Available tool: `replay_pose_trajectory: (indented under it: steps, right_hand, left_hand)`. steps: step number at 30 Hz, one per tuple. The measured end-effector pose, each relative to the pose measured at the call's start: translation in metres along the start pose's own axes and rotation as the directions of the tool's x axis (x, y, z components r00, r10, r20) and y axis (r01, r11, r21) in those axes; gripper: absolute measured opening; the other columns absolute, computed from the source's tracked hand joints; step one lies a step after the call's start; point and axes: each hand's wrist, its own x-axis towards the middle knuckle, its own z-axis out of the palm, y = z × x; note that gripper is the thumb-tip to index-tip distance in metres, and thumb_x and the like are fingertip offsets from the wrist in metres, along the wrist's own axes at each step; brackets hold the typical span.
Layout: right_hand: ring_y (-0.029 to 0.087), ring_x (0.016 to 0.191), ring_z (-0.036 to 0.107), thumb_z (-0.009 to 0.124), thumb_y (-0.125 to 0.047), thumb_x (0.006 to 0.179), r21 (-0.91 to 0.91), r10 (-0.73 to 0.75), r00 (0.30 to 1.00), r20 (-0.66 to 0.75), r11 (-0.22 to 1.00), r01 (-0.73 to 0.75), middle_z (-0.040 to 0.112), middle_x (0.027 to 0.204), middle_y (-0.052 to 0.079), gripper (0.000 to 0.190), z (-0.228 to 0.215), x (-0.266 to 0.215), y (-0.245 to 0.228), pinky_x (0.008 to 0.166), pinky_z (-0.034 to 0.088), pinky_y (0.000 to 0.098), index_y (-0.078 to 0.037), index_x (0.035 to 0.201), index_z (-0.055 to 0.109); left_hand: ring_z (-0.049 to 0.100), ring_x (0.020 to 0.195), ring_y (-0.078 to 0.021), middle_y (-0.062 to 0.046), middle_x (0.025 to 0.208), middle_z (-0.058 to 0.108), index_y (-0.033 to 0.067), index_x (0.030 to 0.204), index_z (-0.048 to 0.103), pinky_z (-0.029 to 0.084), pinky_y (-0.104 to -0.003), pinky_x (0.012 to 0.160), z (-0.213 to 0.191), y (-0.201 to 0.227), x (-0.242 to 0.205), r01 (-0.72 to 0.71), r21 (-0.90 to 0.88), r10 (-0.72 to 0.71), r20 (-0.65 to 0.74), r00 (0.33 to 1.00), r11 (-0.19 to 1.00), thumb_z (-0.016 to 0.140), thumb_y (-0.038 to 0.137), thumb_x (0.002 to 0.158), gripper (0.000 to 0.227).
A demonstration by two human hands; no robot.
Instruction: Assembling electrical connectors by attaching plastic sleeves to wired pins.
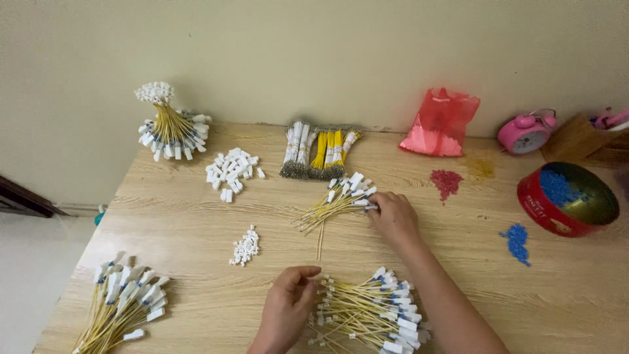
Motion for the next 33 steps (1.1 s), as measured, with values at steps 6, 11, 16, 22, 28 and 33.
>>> replay_pose_trajectory:
  steps: [6, 11, 16, 22, 28, 33]
  right_hand:
    - [0.025, 0.088, 0.068, 0.073, -0.017, 0.085, 0.225, 0.012, 0.989, 0.147, 0.973, -0.046, 0.068, 0.098, 0.009, 0.022, -0.058, -0.033, -0.013, 0.079, 0.055, 0.0366, -0.008, 0.104, 0.073]
    - [0.017, 0.081, 0.069, 0.072, -0.016, 0.086, 0.364, 0.036, 0.975, 0.219, 0.924, -0.116, 0.069, 0.096, 0.005, 0.026, -0.157, -0.073, -0.073, 0.073, 0.056, 0.0316, -0.004, 0.109, 0.072]
    - [0.013, 0.077, 0.069, 0.075, -0.014, 0.083, 0.456, -0.060, 0.982, 0.181, 0.890, -0.030, 0.070, 0.090, 0.003, 0.031, -0.202, -0.111, -0.106, 0.069, 0.056, 0.0281, -0.005, 0.113, 0.072]
    - [0.012, 0.077, 0.066, 0.075, -0.011, 0.082, 0.519, 0.017, 0.988, 0.156, 0.849, -0.097, 0.071, 0.087, 0.003, 0.030, -0.203, -0.130, -0.066, 0.065, 0.056, 0.0284, -0.006, 0.112, 0.075]
    - [0.012, 0.091, 0.070, 0.071, -0.016, 0.087, 0.464, 0.011, 0.991, 0.132, 0.883, -0.071, 0.072, 0.099, 0.002, 0.026, -0.183, -0.133, -0.087, 0.076, 0.058, 0.0291, -0.007, 0.111, 0.072]
    - [0.014, 0.088, 0.070, 0.070, -0.020, 0.092, 0.480, -0.298, 0.934, 0.200, 0.860, 0.171, 0.073, 0.095, 0.004, 0.019, -0.162, -0.136, -0.135, 0.077, 0.056, 0.0301, -0.004, 0.101, 0.073]
  left_hand:
    - [0.068, 0.104, -0.0269, -0.009, 0.112, 0.074, 0.0085, 0.116, 0.072, 0.055, -0.039, 0.088, 0.013, 0.062, -0.011, -0.404, 0.433, 0.457, -0.019, 0.889, 0.806, 0.072, 0.016, 0.089, 0.028]
    - [0.057, 0.119, -0.0329, -0.013, 0.120, 0.071, 0.0047, 0.122, 0.070, 0.036, -0.049, 0.103, 0.034, 0.101, -0.018, -0.694, 0.551, 0.806, 0.063, 0.589, 0.465, 0.074, 0.024, 0.089, 0.039]
    - [0.059, 0.120, -0.0295, -0.004, 0.108, 0.077, 0.0127, 0.107, 0.077, 0.020, -0.055, 0.112, 0.040, 0.120, -0.035, -0.743, 0.454, 0.758, 0.198, 0.622, 0.491, 0.076, 0.026, 0.090, 0.021]
    - [0.065, 0.096, -0.0163, -0.001, 0.094, 0.079, 0.0119, 0.096, 0.081, 0.051, -0.036, 0.093, 0.011, 0.104, -0.047, -0.521, 0.286, 0.478, 0.210, 0.853, 0.804, 0.074, 0.025, 0.092, 0.015]
    - [0.068, 0.083, -0.0076, -0.001, 0.089, 0.075, 0.0029, 0.098, 0.077, 0.057, -0.025, 0.073, -0.005, 0.080, -0.058, -0.252, -0.002, 0.247, 0.196, 0.949, 0.968, 0.070, 0.020, 0.094, 0.019]
    - [0.061, 0.079, -0.0046, -0.001, 0.086, 0.072, -0.0010, 0.099, 0.075, 0.052, -0.022, 0.069, 0.005, 0.073, -0.068, -0.242, -0.153, 0.267, 0.170, 0.949, 0.958, 0.071, 0.016, 0.096, 0.017]
